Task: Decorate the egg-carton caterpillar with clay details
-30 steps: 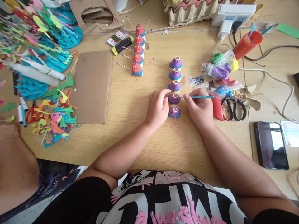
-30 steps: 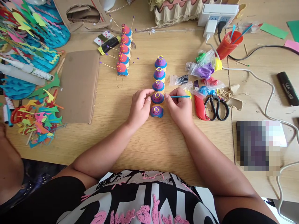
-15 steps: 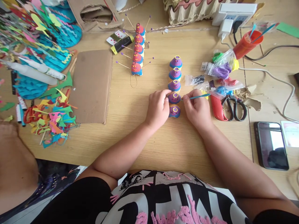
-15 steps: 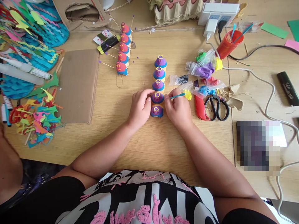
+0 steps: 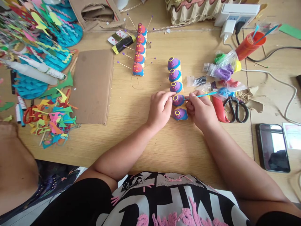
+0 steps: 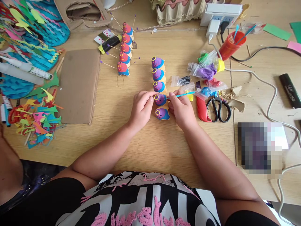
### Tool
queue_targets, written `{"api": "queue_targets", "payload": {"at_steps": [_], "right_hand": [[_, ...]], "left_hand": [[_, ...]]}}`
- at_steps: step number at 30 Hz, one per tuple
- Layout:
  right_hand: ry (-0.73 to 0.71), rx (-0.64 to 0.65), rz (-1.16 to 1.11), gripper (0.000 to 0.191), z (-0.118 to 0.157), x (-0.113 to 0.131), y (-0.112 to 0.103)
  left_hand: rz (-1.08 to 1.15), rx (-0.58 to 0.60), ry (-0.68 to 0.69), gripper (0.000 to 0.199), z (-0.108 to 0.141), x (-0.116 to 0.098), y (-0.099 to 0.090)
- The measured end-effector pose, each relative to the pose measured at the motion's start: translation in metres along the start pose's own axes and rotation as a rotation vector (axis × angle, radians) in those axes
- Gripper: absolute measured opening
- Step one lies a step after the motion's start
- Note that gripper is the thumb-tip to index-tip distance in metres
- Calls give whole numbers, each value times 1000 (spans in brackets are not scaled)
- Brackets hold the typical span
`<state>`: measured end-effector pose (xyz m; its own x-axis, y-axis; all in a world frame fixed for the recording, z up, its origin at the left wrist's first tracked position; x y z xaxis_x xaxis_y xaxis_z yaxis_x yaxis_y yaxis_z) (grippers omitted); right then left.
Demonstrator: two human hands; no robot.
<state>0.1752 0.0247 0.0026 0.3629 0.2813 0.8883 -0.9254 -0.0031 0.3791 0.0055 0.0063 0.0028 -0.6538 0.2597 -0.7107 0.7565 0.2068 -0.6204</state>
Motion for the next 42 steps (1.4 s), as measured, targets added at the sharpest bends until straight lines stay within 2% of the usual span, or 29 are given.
{"api": "queue_targets", "payload": {"at_steps": [3,7,12,18,24,28,34,39,42], "right_hand": [[44,-9,-85,52,1,2,3],[127,-17,-183,57,2,3,5],[220,26,-243,55,4,3,7],[257,74,-291,52,7,7,9],[235,88,-280,53,7,6,10],[234,113,-287,55,7,4,10],[196,160,-287,55,8,0,12],[95,146,-216,53,7,-2,11],[-9,93,-181,51,6,1,8]], "left_hand": [[54,-10,-16,35,0,0,-1],[240,-39,-67,41,0,4,1],[369,-34,-110,54,2,12,9],[487,-62,-189,55,4,17,13],[638,-78,-279,59,4,11,11],[771,-21,-357,58,3,3,9],[1008,-24,-483,39,-1,1,10],[1136,-2,-535,27,-3,0,10],[1194,11,-598,23,-4,0,10]]}}
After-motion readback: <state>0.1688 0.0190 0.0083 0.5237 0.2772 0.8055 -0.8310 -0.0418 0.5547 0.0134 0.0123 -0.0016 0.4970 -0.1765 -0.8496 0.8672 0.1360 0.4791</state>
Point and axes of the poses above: each hand's wrist, its own z-axis away from the middle knuckle, its own y-axis out of the palm, x = y × z, the point moved 3 cm from there along -z, towards the middle knuckle, and after that the axes turned 6 degrees about -z, right-handed, at the moved point
